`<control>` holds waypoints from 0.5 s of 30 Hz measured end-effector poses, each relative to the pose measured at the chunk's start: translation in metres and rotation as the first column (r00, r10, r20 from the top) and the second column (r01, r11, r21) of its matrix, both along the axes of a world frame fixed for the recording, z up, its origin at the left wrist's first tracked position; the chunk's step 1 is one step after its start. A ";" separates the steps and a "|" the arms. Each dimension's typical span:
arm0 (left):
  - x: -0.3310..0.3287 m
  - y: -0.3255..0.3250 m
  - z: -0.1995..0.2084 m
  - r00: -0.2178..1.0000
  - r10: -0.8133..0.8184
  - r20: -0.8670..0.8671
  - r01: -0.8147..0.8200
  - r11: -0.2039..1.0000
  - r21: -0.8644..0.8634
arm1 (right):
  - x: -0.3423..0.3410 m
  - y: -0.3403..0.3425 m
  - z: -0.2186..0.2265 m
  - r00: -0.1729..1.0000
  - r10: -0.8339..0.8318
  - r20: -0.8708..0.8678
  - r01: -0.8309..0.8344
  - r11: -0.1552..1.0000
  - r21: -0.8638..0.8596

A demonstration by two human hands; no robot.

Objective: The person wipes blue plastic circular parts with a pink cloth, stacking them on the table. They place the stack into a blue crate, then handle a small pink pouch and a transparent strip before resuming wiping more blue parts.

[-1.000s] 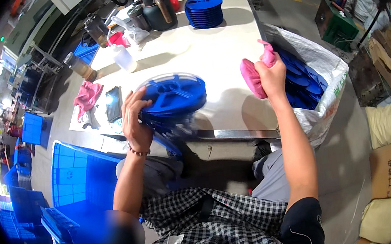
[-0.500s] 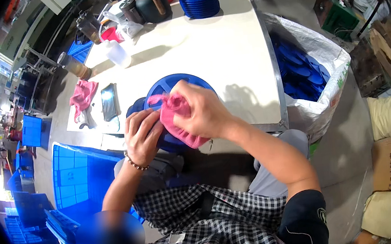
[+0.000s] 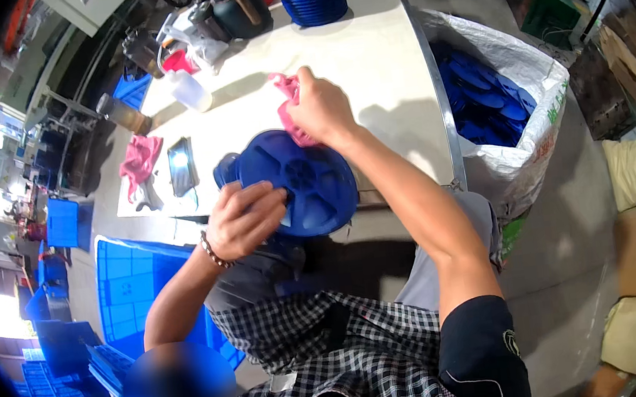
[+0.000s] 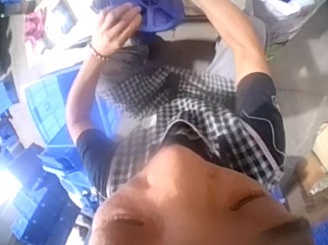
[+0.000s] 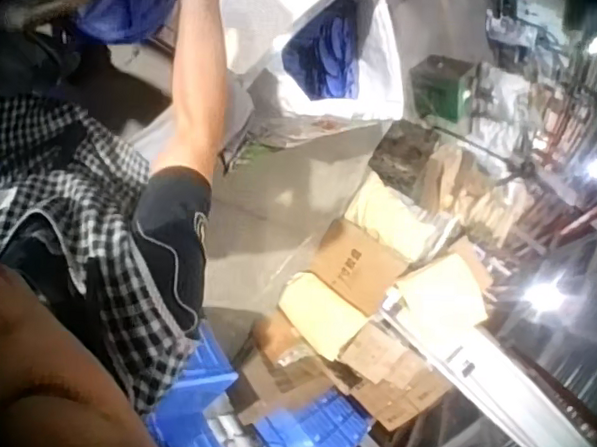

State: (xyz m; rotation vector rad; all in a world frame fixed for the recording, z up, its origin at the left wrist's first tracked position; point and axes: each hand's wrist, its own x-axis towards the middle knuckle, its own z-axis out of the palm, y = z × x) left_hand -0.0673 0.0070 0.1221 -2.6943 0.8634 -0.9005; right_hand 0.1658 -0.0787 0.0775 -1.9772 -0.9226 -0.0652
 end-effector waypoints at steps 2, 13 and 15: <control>-0.006 -0.002 -0.004 1.000 0.000 -0.011 -0.001 1.000 -0.026 | -0.048 0.005 0.028 0.964 0.265 -0.002 -0.257 0.936 0.239; 0.005 0.005 -0.008 0.967 0.255 -0.025 -0.256 0.954 -0.157 | -0.041 -0.073 -0.014 0.937 0.348 -0.019 -0.336 0.916 0.218; 0.007 0.006 -0.004 0.958 0.284 -0.033 -0.285 0.944 -0.165 | -0.023 -0.074 -0.027 0.986 0.166 0.011 -0.166 0.986 0.033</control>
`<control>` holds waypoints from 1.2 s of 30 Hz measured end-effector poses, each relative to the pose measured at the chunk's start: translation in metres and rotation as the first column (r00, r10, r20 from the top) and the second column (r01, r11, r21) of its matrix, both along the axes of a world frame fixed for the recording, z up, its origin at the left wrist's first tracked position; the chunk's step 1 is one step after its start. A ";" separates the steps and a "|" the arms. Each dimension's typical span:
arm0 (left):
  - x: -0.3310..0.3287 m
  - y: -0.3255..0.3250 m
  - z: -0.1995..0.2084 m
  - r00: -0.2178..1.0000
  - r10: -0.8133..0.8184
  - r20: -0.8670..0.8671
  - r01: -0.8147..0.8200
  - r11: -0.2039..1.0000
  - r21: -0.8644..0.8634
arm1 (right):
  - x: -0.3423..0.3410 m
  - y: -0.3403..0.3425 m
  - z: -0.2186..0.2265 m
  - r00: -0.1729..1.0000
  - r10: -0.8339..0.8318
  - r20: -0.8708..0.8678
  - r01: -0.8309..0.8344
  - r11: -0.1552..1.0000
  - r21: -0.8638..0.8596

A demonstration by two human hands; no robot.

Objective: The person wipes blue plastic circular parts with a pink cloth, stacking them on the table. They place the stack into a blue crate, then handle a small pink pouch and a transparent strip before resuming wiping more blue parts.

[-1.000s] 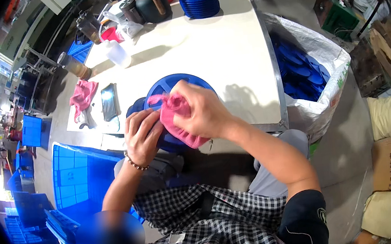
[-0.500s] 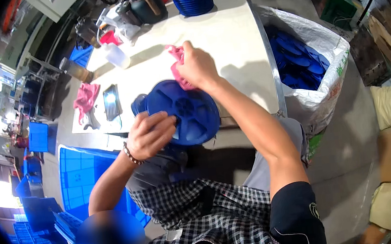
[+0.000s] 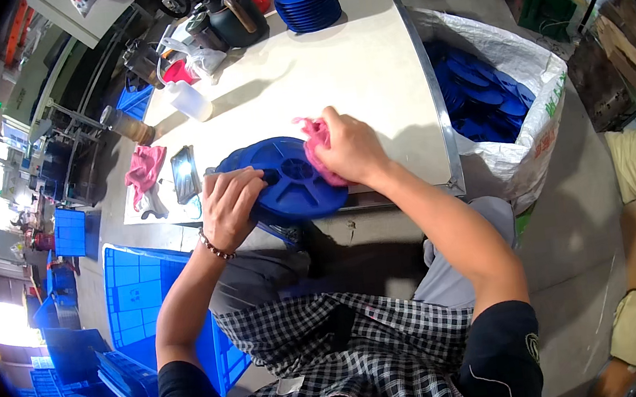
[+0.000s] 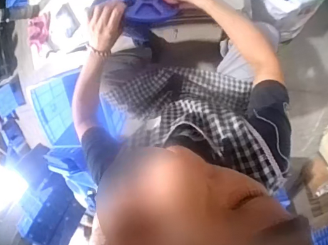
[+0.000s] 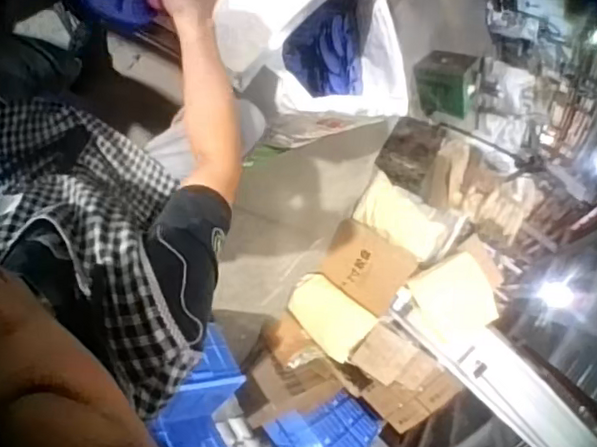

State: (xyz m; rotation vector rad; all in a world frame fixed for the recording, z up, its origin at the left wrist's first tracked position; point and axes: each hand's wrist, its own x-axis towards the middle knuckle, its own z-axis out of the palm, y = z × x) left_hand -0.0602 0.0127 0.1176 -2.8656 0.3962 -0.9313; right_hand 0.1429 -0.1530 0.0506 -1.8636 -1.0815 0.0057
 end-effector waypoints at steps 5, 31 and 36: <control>0.001 0.002 0.000 0.991 0.090 -0.103 -0.090 0.996 0.007 | -0.062 -0.014 0.060 0.898 0.276 -0.343 -0.163 0.932 0.323; -0.458 0.154 0.023 -0.306 0.758 -0.577 -0.947 -0.302 0.106 | 0.008 0.032 -0.018 0.990 0.052 0.130 0.006 0.913 -0.409; -0.517 0.175 -0.106 -0.538 0.469 -0.700 -0.734 -0.670 0.116 | 0.020 0.030 -0.051 0.991 -0.033 0.130 0.068 0.959 -0.275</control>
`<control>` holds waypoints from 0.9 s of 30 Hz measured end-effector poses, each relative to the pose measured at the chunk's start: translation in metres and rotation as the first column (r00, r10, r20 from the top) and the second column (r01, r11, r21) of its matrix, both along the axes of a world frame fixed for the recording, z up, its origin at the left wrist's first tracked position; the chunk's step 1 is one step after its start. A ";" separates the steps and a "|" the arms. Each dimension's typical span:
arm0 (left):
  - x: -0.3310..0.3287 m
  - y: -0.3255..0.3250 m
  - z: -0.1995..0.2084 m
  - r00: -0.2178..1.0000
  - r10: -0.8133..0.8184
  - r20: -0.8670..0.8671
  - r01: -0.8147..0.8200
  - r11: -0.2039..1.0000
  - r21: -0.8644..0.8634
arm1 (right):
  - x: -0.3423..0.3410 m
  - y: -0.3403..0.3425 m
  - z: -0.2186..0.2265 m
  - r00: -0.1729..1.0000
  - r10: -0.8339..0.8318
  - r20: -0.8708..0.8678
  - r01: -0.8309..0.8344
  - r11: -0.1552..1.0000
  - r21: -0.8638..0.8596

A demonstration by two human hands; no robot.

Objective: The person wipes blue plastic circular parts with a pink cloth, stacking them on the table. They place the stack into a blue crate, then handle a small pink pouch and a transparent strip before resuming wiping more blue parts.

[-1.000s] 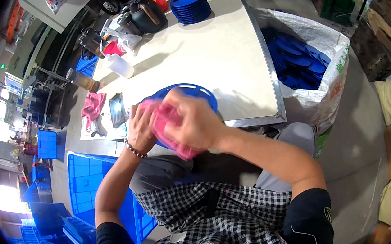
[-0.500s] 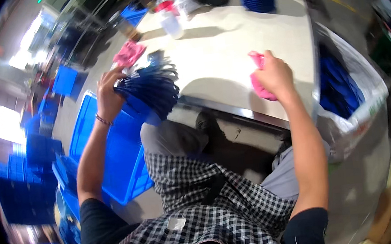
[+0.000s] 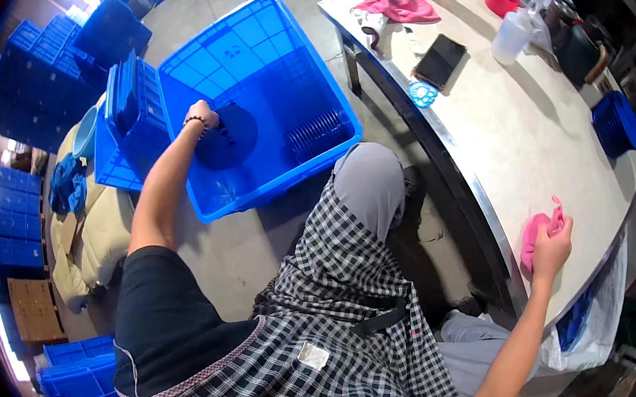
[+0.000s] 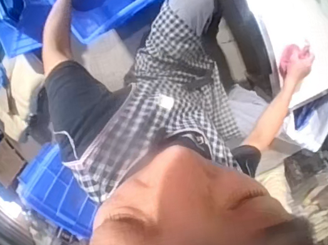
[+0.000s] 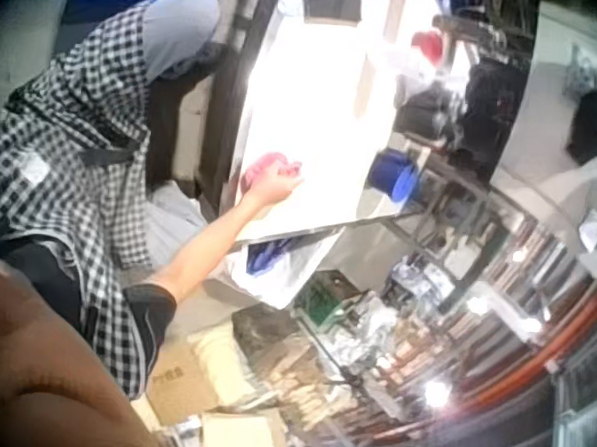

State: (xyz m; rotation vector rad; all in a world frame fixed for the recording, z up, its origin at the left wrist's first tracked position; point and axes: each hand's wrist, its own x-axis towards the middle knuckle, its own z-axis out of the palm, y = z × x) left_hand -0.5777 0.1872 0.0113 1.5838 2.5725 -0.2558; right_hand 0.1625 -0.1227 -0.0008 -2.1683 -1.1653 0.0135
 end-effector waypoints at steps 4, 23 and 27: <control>-0.009 -0.015 -0.081 0.993 0.103 0.052 -0.101 0.994 -0.041 | 0.015 -0.008 -0.016 0.997 0.041 0.060 -0.049 0.988 0.144; 0.057 -0.045 -0.207 0.845 0.432 0.314 -0.352 0.893 -0.281 | 0.021 -0.009 -0.025 0.999 0.006 0.052 -0.014 0.988 0.153; 0.047 -0.039 -0.191 0.632 0.440 0.639 -0.092 0.860 -0.502 | 0.021 -0.013 -0.027 0.996 -0.011 0.083 -0.005 0.983 0.181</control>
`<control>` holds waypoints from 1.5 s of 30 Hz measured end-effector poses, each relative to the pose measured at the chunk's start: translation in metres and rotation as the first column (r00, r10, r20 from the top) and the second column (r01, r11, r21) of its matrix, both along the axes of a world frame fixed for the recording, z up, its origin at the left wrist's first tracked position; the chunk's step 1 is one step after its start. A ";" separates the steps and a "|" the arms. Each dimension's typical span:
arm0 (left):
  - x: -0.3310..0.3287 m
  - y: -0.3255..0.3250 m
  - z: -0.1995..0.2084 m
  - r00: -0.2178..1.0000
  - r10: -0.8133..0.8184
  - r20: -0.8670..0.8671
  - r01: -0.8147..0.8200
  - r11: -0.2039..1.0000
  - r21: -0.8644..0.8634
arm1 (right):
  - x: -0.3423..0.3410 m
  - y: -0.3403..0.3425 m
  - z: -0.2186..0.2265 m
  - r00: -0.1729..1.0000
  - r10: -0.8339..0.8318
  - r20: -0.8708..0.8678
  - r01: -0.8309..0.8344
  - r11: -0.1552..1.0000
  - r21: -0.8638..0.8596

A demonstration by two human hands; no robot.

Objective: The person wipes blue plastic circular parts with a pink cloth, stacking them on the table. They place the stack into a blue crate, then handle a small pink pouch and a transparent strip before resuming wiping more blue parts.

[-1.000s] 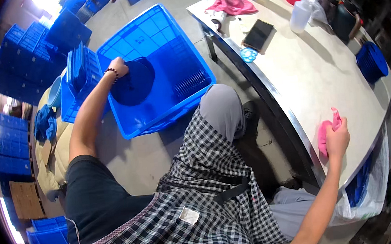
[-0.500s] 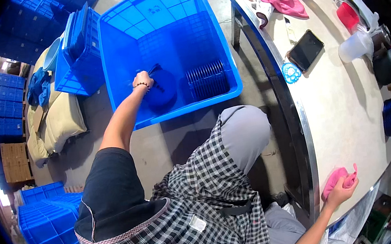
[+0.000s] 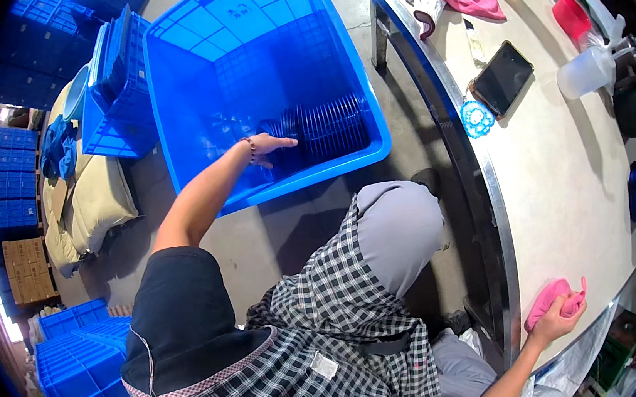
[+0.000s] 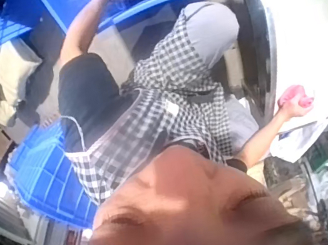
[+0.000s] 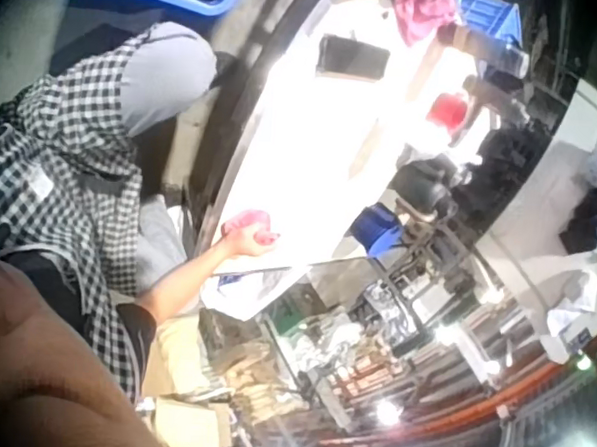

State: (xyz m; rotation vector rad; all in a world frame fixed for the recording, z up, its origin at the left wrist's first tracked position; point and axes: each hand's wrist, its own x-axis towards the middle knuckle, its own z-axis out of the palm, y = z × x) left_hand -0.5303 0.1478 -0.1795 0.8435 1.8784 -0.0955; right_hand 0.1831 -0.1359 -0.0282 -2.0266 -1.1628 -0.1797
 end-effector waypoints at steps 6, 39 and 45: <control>-0.118 0.004 -0.022 0.962 0.221 -0.162 -0.217 0.975 0.045 | 0.000 0.002 -0.005 0.999 -0.031 0.030 0.030 0.999 0.018; 0.022 -0.006 -0.124 0.931 0.364 -0.015 -0.309 0.811 0.496 | -0.005 0.010 0.004 0.962 -0.207 0.179 0.206 0.978 0.025; 0.007 0.003 -0.121 0.888 0.459 -0.024 -0.381 0.764 0.520 | -0.007 0.020 -0.002 0.984 -0.163 0.065 0.156 0.983 0.100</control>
